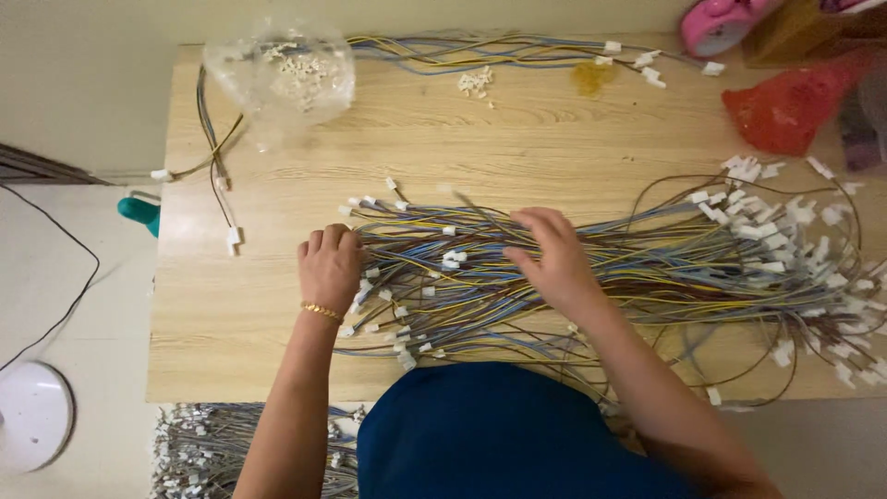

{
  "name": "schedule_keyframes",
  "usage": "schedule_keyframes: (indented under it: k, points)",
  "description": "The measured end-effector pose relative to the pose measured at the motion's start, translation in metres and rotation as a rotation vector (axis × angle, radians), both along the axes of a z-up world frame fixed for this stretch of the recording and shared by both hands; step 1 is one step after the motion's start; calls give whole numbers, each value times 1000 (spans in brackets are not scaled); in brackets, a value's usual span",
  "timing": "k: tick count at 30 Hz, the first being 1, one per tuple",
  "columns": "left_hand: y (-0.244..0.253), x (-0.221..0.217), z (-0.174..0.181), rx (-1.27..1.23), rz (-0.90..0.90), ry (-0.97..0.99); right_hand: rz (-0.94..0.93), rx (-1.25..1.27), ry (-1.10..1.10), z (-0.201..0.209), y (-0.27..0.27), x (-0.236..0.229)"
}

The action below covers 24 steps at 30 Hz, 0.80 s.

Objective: Assembling and organizing electronic wire harnesses by attaching small plastic connectors to the wire ends.

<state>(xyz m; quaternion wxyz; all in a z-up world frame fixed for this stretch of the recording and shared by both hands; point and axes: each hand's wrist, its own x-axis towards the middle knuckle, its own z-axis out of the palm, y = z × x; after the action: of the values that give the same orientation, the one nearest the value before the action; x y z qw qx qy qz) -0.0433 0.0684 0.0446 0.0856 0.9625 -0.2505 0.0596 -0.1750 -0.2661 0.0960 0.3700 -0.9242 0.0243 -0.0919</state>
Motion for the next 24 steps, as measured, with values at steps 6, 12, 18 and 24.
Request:
schedule_keyframes:
  k: [6, 12, 18, 24]
  points:
    - [-4, -22, 46, -180, -153, -129, 121, 31, 194, -38, 43, 2]
    - [-31, -76, 148, -598, -207, 170, 159, -37, 132, -31, 54, -2]
    - [37, -28, 145, -293, -304, 277, -14, 274, 305, -5, -24, -40]
    - [67, 2, 142, -651, -130, 127, -496, 352, -14, -51, -189, -117]
